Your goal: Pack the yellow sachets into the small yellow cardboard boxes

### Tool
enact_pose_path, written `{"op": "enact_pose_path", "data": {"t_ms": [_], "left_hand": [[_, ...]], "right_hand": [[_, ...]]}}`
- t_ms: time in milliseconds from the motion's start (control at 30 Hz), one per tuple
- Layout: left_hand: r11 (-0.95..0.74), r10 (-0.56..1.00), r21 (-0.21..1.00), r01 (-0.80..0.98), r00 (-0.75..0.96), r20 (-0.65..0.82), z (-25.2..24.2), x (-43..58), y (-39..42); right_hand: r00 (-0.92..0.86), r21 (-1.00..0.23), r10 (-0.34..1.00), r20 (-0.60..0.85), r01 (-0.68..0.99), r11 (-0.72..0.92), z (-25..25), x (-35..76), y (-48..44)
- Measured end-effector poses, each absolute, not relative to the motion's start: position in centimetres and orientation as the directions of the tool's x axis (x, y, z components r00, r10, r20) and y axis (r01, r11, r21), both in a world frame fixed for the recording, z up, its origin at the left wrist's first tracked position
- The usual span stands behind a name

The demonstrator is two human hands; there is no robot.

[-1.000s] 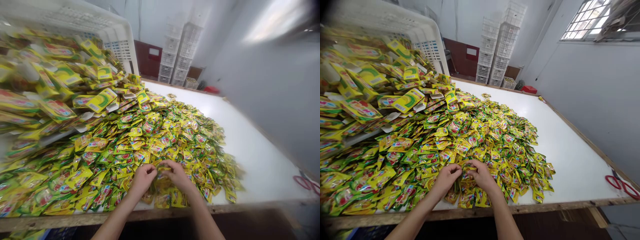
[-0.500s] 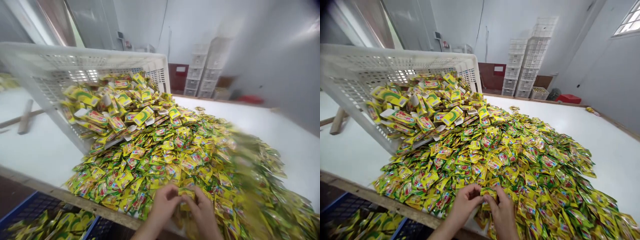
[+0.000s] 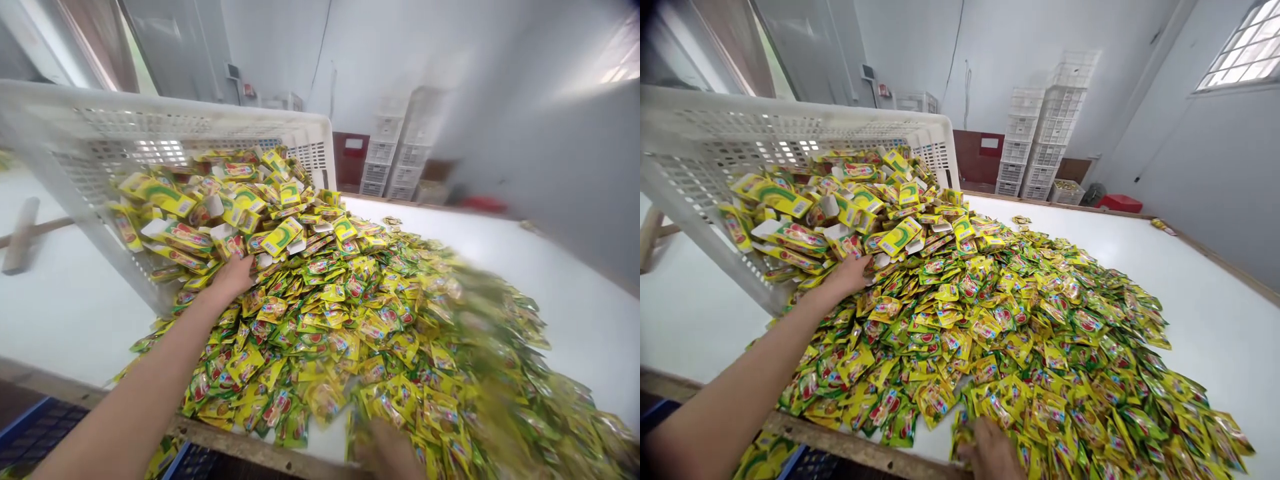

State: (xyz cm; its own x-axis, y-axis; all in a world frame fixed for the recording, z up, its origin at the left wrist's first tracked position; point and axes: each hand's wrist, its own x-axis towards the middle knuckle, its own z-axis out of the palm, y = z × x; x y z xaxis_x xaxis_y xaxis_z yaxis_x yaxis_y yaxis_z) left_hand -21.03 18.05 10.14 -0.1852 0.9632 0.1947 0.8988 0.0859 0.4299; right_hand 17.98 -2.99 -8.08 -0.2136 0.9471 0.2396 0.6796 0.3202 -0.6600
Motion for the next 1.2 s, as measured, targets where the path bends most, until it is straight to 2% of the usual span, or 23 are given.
{"op": "enact_pose_path", "data": {"t_ms": [100, 167, 233, 333, 400, 433, 500, 533, 633, 700, 833, 1000, 1100, 1200], "left_hand": [[0.079, 0.985, 0.35, 0.933, -0.126, 0.114, 11.1, -21.5, 19.4], [0.073, 0.988, 0.304, 0.95, -0.11, 0.108, 12.2, -21.4, 19.2], [0.064, 0.982, 0.262, 0.963, -0.107, 0.155, 13.2, -20.5, 18.1], [0.014, 0.964, 0.227, 0.974, -0.074, 0.255, 13.1, -16.5, 14.5], [-0.072, 0.97, 0.263, 0.962, 0.006, 0.245, 11.5, -12.3, 11.4], [-0.132, 0.977, 0.307, 0.943, 0.071, 0.203, 10.4, -9.9, 9.7], [-0.224, 0.974, 0.512, 0.829, 0.211, 0.083, 7.7, -5.3, 6.5], [-0.235, 0.968, 0.573, 0.785, 0.245, 0.06, 6.3, -3.3, 5.1], [-0.151, 0.98, 0.674, 0.723, 0.199, 0.007, 2.4, 1.1, 2.5], [-0.091, 0.992, 0.7, 0.708, 0.126, 0.001, 0.4, 2.6, 1.9], [-0.101, 0.995, 0.726, 0.68, 0.073, 0.07, -2.2, 3.9, 1.4], [-0.072, 0.996, 0.75, 0.658, 0.008, 0.088, -3.3, 4.8, 0.6], [-0.01, 0.997, 0.758, 0.652, -0.054, 0.06, -3.2, 4.9, 0.1], [0.048, 0.991, 0.766, 0.641, -0.124, 0.042, -3.0, 4.9, -0.4]], "right_hand": [[-0.079, -0.698, 0.969, 0.234, 0.681, 0.223, -6.5, 20.3, -1.0], [-0.068, -0.722, 0.969, 0.238, 0.655, 0.223, -5.3, 21.5, 0.1], [-0.087, -0.774, 0.977, 0.193, 0.599, 0.206, -3.8, 22.2, 0.6], [-0.011, -0.895, 0.999, 0.037, 0.444, 0.038, -0.9, 22.1, 0.8], [0.081, -0.951, 0.997, -0.017, 0.305, -0.041, 1.7, 21.2, 1.0], [0.141, -0.967, 0.99, 0.017, 0.255, -0.02, 3.0, 20.7, 1.3], [0.202, -0.966, 0.97, 0.139, 0.244, 0.087, 5.2, 19.5, 2.0], [0.206, -0.951, 0.957, 0.205, 0.272, 0.145, 5.8, 18.9, 2.5], [0.062, -0.865, 0.928, 0.367, 0.39, 0.316, 5.6, 18.0, 3.3], [-0.082, -0.798, 0.919, 0.386, 0.47, 0.377, 4.3, 18.0, 3.4], [-0.261, -0.721, 0.93, 0.258, 0.589, 0.365, 2.6, 19.0, 2.9], [-0.477, -0.695, 0.864, 0.16, 0.567, 0.442, 4.7, 20.1, 2.9], [-0.482, -0.688, 0.863, 0.15, 0.576, 0.442, 5.6, 19.5, 2.6], [-0.376, -0.684, 0.918, 0.126, 0.638, 0.355, 4.8, 18.3, 2.1]]}}
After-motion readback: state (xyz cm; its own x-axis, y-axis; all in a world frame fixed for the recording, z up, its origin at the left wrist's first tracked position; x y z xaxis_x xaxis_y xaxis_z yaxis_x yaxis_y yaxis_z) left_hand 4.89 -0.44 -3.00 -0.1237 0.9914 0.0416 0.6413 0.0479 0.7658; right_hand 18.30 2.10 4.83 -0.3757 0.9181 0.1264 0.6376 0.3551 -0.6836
